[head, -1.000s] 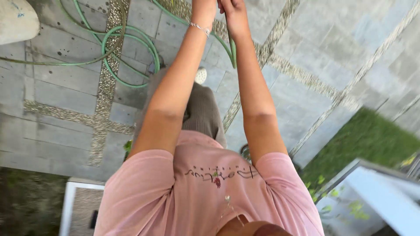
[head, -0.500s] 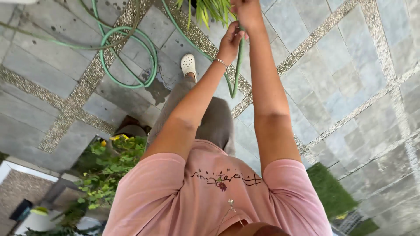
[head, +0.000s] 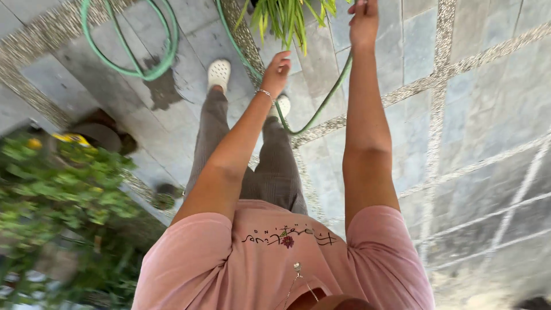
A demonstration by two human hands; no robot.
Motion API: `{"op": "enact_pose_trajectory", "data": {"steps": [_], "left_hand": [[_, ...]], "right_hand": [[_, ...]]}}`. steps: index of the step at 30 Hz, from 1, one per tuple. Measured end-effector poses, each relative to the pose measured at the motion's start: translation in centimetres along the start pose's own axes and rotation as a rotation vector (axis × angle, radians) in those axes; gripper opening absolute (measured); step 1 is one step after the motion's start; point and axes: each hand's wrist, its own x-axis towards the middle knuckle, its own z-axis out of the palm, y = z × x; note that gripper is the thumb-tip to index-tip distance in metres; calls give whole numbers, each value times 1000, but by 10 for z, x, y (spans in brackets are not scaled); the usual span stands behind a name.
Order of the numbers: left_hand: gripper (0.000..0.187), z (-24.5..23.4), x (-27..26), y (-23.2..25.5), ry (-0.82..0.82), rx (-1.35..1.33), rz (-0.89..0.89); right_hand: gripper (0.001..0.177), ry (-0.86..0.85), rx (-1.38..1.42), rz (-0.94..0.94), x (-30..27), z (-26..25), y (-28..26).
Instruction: Using a garden hose to water potted plants in a backyard patio area.
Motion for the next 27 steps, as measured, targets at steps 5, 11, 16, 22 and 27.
{"op": "enact_pose_trajectory", "data": {"steps": [5,11,16,22,27], "left_hand": [[34,33,-17,-43,209,28,-50],[34,59,-16,-91,294,-44,-97],[33,59,-7,-93,353,-162,-53],[34,51,-2,-57,346,-256,-17],[35,25,-2,-69,400,-311,-1]], "right_hand": [[20,4,52,1,73,-55,71],[29,91,-192,-162,109,-70,159],[39,84,-261,-300,99,-20,227],[31,-49,4,-207,49,48,210],[25,-306,89,-21,-31,121,126]]}}
